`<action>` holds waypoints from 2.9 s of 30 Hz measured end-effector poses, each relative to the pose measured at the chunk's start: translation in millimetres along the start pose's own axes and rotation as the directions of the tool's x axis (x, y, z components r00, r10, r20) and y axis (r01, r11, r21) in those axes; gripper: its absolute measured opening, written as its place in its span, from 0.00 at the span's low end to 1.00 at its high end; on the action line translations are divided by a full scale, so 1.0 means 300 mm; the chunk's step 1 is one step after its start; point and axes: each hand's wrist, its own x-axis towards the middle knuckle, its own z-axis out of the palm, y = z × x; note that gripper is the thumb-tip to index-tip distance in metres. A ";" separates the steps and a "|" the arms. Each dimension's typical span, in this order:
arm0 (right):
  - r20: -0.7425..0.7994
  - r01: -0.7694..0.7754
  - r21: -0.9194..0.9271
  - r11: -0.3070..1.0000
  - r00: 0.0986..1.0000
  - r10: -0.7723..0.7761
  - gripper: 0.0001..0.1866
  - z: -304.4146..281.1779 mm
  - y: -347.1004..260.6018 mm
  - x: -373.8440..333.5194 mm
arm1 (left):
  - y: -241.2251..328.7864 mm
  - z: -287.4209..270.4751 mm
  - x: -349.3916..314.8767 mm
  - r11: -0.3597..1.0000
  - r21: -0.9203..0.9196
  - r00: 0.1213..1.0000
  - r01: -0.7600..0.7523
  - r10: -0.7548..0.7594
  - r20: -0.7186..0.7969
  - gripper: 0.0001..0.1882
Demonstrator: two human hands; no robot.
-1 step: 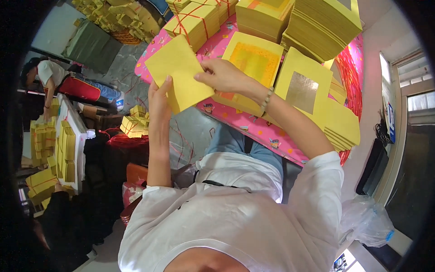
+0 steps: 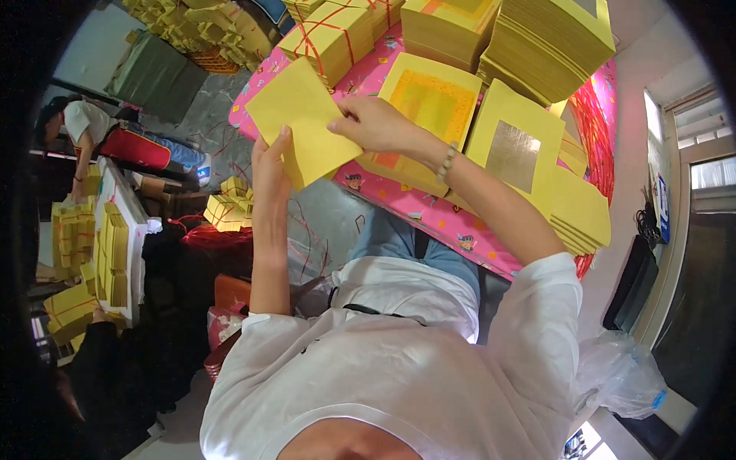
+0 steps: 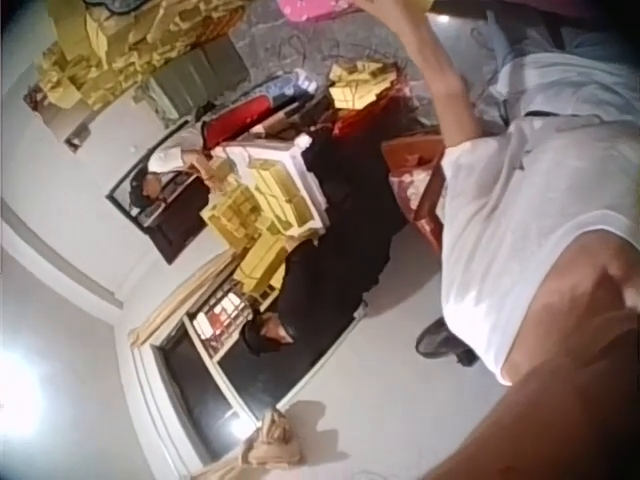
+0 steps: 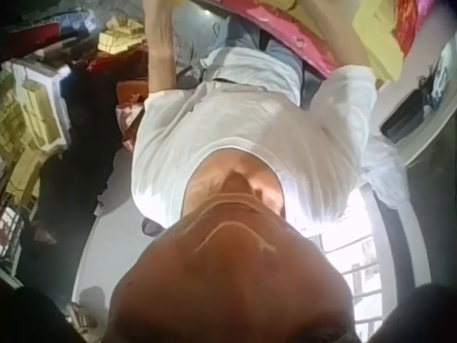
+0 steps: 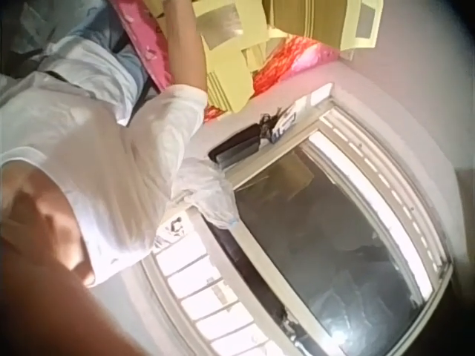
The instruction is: Counting and stacking sheets of yellow paper into stacks or boxes.
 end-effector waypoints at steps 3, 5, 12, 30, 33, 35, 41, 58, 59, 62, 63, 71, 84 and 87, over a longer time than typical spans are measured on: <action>0.015 -0.039 -0.031 0.999 0.999 0.040 0.15 0.011 0.004 0.086 | -0.035 -0.038 0.041 0.997 -0.081 0.998 -0.008 0.003 -0.069 0.18; 0.045 -0.076 0.034 0.996 0.996 0.075 0.15 0.017 0.026 0.129 | -0.056 -0.076 0.074 0.994 -0.109 0.991 -0.027 0.012 -0.134 0.20; -0.046 -0.058 -0.287 0.956 0.998 0.047 0.16 0.020 0.123 0.261 | -0.130 -0.157 0.181 0.998 -0.020 0.983 0.058 -0.060 -0.172 0.20; -0.040 -0.153 -0.681 0.716 0.984 0.172 0.14 0.100 0.144 0.281 | -0.319 -0.239 0.231 0.781 0.623 0.957 -0.046 0.214 -0.197 0.28; -0.058 -0.146 -0.727 0.671 0.987 0.152 0.18 0.104 0.154 0.268 | -0.293 -0.211 0.227 0.623 0.781 0.952 -0.049 0.267 -0.153 0.31; -0.087 -0.120 -0.726 0.677 0.993 0.082 0.17 0.103 0.157 0.261 | -0.274 -0.186 0.218 0.572 0.819 0.947 -0.051 0.289 -0.143 0.32; -0.205 0.048 -0.536 0.843 0.961 -0.185 0.14 0.001 0.108 0.150 | -0.212 -0.146 0.193 0.381 0.924 0.953 0.024 0.271 -0.137 0.36; -0.154 -0.025 -0.598 0.801 0.984 -0.085 0.14 -0.055 0.050 -0.408 | -0.225 -0.127 0.164 0.124 0.959 0.851 -0.253 0.500 0.160 0.20; -0.156 -0.011 -0.617 0.787 0.982 -0.109 0.14 -0.053 0.056 -0.411 | -0.218 -0.109 0.150 0.105 0.954 0.831 -0.280 0.525 0.186 0.20; -0.160 -0.005 -0.623 0.782 0.980 -0.121 0.11 -0.062 0.057 -0.415 | -0.176 -0.043 0.094 0.237 0.900 0.844 -0.366 0.493 0.213 0.18; -0.163 -0.017 -0.612 0.791 0.981 -0.105 0.10 -0.066 0.060 -0.417 | -0.160 -0.015 0.074 0.390 0.826 0.873 -0.406 0.432 0.225 0.17; -0.183 -0.025 -0.484 0.875 0.980 -0.073 0.10 -0.091 0.085 -0.410 | -0.105 0.093 -0.012 0.478 0.616 0.766 -0.626 0.230 0.600 0.17; -0.233 -0.100 -0.492 0.865 0.972 -0.020 0.10 -0.089 0.083 -0.405 | -0.113 0.100 -0.007 0.579 0.638 0.817 -0.507 0.088 0.570 0.10; -0.244 -0.098 -0.480 0.872 0.969 -0.026 0.10 -0.088 0.089 -0.402 | -0.110 0.098 -0.004 0.587 0.636 0.817 -0.501 0.080 0.571 0.11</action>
